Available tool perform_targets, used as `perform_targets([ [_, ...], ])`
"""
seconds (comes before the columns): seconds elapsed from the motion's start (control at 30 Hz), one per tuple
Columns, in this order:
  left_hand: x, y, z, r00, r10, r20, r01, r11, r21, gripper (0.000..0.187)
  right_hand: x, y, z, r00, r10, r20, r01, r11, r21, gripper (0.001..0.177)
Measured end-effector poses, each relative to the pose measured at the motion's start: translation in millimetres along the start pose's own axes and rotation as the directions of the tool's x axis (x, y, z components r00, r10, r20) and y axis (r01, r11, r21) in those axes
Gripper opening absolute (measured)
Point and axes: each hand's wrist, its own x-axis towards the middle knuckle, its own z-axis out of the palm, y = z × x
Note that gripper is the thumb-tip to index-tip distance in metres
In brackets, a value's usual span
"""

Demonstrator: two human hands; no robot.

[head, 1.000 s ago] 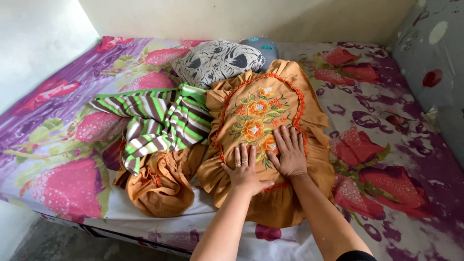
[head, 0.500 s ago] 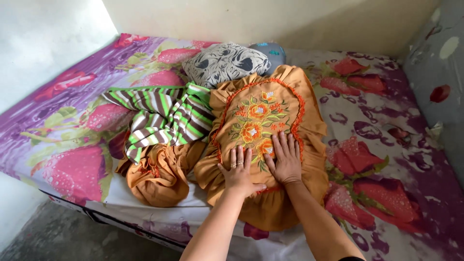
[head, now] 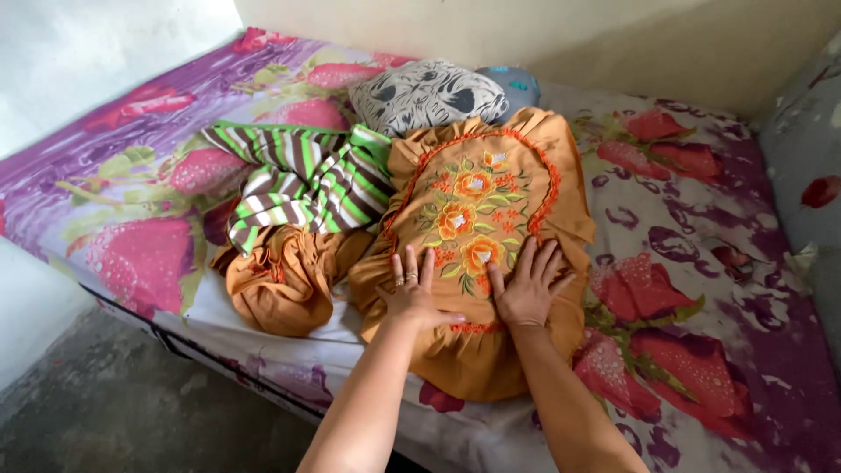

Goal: Smoothing out and folding decorative pillow covers and striped fabric on a bed.

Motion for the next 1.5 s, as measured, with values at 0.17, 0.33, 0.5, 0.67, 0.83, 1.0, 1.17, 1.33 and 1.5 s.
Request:
perform_targets([
  [0.17,-0.2,-7.7,-0.2,0.996,0.022,-0.082,-0.030,0.995,-0.091,0.159,-18.1,-24.8,-3.2,1.000,0.013,0.020,-0.012,0.999,-0.043,0.088],
  [0.33,-11.5,-1.0,-7.6,0.997,-0.079,0.010,0.079,0.997,-0.011,0.152,-37.0,-29.3,-12.8,0.819,-0.537,0.202,0.564,0.817,-0.115,0.079],
  [0.5,-13.9,3.8,-6.6,0.994,-0.059,-0.091,0.058,0.998,-0.007,0.153,-1.2,6.4,-35.5,0.957,-0.200,0.208,0.205,0.979,-0.002,0.089],
  [0.67,-12.7,4.3,-4.9,0.994,-0.085,-0.073,0.087,0.996,0.021,0.152,-24.5,-25.6,-40.9,0.981,-0.018,0.195,0.044,0.990,-0.132,0.086],
  [0.83,-14.1,5.7,-5.3,0.987,-0.157,-0.033,0.159,0.985,0.061,0.150,-48.5,-51.6,-42.2,0.893,-0.249,0.376,0.263,0.965,0.014,0.068],
  [1.0,-19.1,9.7,-10.1,0.981,-0.195,0.020,0.194,0.979,0.056,0.150,-30.4,-14.4,-39.2,0.877,-0.353,0.325,0.358,0.933,0.046,0.084],
  [1.17,-19.7,11.6,-10.6,0.980,-0.198,0.012,0.197,0.979,0.049,0.150,-24.2,-2.0,-33.7,0.981,-0.044,0.191,0.069,0.990,-0.125,0.085],
  [1.33,-13.8,7.5,0.3,0.975,-0.221,-0.020,0.222,0.975,0.027,0.154,-56.0,-21.8,-32.6,0.987,-0.140,0.082,0.151,0.980,-0.134,0.087],
  [1.5,-6.4,5.5,3.2,0.967,-0.254,-0.024,0.255,0.966,0.054,0.157,-52.9,-17.5,-36.7,0.872,-0.315,0.375,0.336,0.942,0.010,0.095],
])
